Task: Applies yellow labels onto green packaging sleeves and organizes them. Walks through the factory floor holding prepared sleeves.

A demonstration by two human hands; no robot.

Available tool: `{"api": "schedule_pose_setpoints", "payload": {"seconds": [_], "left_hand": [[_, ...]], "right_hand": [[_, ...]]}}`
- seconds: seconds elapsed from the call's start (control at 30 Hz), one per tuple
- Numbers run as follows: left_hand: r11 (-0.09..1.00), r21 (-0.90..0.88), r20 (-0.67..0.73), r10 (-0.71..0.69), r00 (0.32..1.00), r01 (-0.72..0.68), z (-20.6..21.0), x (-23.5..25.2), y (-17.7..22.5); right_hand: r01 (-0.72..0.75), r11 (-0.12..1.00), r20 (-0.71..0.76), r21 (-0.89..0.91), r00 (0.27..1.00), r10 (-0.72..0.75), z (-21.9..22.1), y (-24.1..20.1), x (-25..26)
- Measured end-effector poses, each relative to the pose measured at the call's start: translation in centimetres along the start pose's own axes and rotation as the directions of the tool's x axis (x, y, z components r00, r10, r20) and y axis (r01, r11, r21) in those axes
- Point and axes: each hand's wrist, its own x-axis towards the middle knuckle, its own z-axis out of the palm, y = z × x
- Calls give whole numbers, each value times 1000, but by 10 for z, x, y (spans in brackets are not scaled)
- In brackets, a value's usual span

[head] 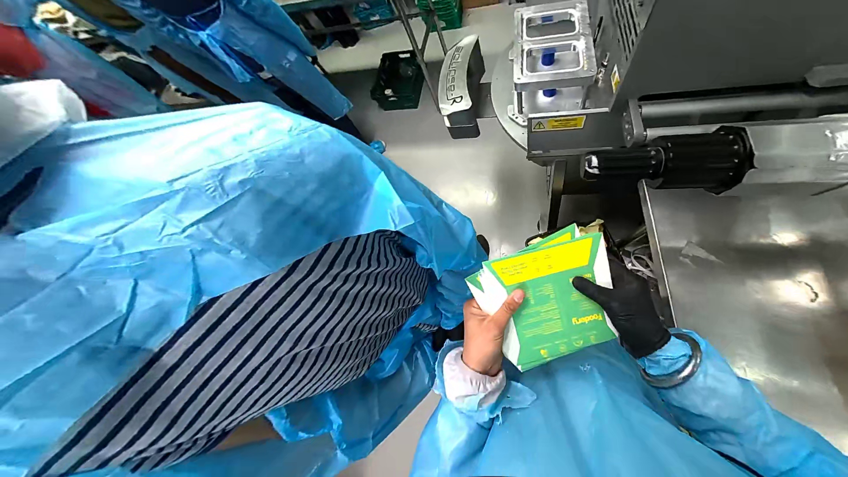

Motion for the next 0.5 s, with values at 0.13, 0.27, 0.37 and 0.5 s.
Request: {"api": "schedule_pose_setpoints", "payload": {"seconds": [0.13,0.27,0.37,0.5], "left_hand": [[989,-131,217,-35,976,64,-18,-2,-6],[996,-87,150,-8,989,22,-15,-3,-8],[996,-83,109,32,994,-23,-16,1,-9],[995,-89,96,-37,995,46,-18,4,-5]], "right_hand": [[27,997,-60,66,998,-23,-1,1,3],[22,997,-61,75,998,-17,0,-3,8],[33,995,-43,97,999,-29,2,-5,10],[12,999,-33,49,999,-10,4,-8,12]]}}
